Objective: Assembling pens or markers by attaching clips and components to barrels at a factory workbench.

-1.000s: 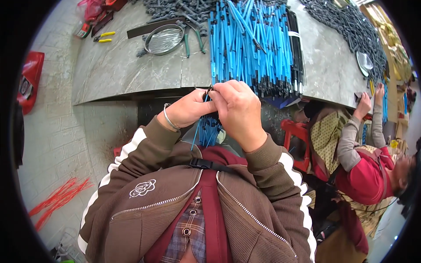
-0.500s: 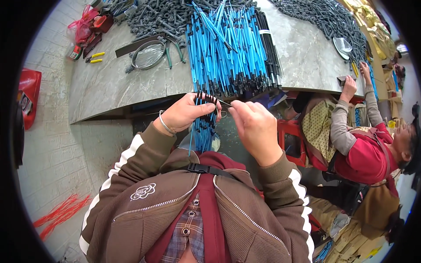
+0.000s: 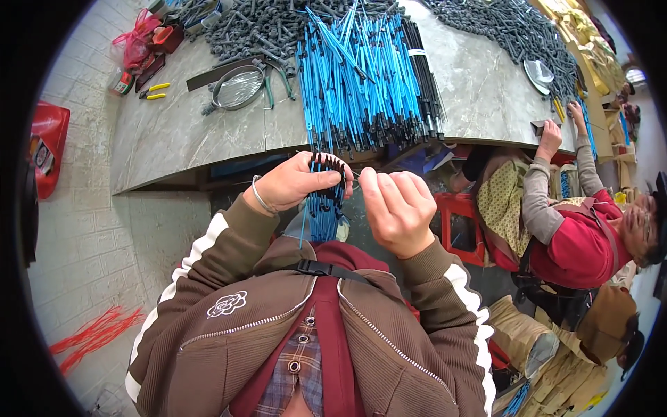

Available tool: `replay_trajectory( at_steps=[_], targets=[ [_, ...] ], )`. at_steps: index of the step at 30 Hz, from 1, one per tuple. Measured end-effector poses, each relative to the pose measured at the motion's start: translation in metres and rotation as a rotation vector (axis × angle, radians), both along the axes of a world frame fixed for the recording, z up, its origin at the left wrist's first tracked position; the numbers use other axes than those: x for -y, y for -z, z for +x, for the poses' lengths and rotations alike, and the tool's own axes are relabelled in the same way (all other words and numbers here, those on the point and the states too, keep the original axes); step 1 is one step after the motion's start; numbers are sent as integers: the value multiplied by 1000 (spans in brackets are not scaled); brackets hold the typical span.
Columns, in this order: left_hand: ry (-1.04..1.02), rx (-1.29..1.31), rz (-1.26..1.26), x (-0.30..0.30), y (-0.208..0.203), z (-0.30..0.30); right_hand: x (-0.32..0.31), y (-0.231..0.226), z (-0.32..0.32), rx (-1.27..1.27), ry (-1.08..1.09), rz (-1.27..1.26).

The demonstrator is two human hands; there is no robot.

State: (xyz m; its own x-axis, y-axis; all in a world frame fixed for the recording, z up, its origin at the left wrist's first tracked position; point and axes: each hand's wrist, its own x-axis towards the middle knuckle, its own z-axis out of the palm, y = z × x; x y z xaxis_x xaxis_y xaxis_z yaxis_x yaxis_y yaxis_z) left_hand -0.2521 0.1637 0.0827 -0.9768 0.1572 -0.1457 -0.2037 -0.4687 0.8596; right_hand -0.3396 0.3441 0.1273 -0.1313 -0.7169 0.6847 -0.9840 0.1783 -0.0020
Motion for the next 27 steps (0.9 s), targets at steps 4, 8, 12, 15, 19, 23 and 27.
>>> replay_trajectory(
  at_steps=[4,8,12,15,19,23,27],
  targets=[
    [-47,-13,-18,-10,-15,-7,-4,-6,6,54,-14,-53],
    [-135,91,-96,-16,-8,-3,-5,11,6,41,17,-96],
    [-178,140,20,-20,-6,2,-3,-1,11,123,-12,-165],
    [-102,68,48,-31,-19,-4,-9,4,9,146,10,-197],
    [-68,61,59,-36,-18,-4,-14,12,2,371,43,-209],
    [-74,32,26,-36,-15,1,-14,14,13,367,-6,-267],
    [-127,40,45,-36,-9,6,-10,12,17,374,20,-271]
  ],
)
